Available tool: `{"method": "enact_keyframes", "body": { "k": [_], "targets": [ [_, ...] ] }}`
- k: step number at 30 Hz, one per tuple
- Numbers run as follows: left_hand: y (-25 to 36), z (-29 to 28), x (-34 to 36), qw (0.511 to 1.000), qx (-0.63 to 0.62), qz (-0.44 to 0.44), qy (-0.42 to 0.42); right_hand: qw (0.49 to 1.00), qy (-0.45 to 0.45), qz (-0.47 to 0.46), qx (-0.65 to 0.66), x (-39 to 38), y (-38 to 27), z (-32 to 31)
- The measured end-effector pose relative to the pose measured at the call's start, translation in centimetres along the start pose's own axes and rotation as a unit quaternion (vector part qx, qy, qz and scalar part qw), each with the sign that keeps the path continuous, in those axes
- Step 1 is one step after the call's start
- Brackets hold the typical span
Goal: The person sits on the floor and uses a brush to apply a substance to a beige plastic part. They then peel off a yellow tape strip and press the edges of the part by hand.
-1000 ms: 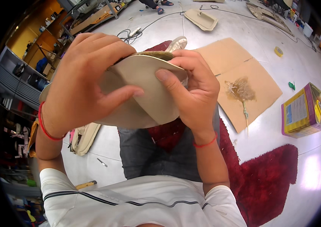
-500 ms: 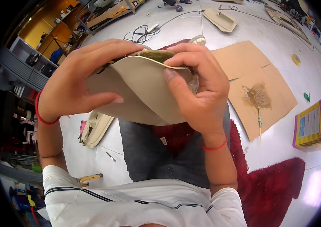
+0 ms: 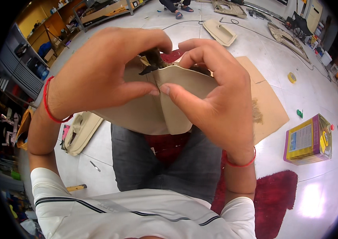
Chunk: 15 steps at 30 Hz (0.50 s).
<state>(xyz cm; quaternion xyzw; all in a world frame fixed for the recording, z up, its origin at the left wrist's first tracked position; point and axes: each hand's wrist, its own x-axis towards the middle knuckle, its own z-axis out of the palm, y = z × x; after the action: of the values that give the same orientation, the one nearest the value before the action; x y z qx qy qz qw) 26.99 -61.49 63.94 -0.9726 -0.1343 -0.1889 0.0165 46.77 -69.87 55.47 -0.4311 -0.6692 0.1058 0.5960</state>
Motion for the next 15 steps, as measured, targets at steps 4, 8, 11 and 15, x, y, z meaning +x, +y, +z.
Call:
{"method": "enact_keyframes", "body": {
  "k": [4,8,11,15],
  "targets": [
    [-0.4,-0.5,-1.1,0.996,-0.039,0.051,0.054,0.996,-0.015,-0.082,-0.024,-0.2,-0.3,0.1],
    [0.1,-0.4,-1.8,0.994,-0.070,0.050,0.069,0.976,0.012,-0.181,-0.117,-0.5,-0.6,0.3],
    [0.3,-0.3,-1.6,0.992,-0.074,0.058,0.079,0.984,0.045,-0.118,-0.123,-0.9,-1.7,0.3],
    [0.9,-0.2,-1.5,0.991,-0.076,0.057,0.096,0.992,0.045,-0.098,-0.063,-0.2,-2.4,0.3]
  ]
}}
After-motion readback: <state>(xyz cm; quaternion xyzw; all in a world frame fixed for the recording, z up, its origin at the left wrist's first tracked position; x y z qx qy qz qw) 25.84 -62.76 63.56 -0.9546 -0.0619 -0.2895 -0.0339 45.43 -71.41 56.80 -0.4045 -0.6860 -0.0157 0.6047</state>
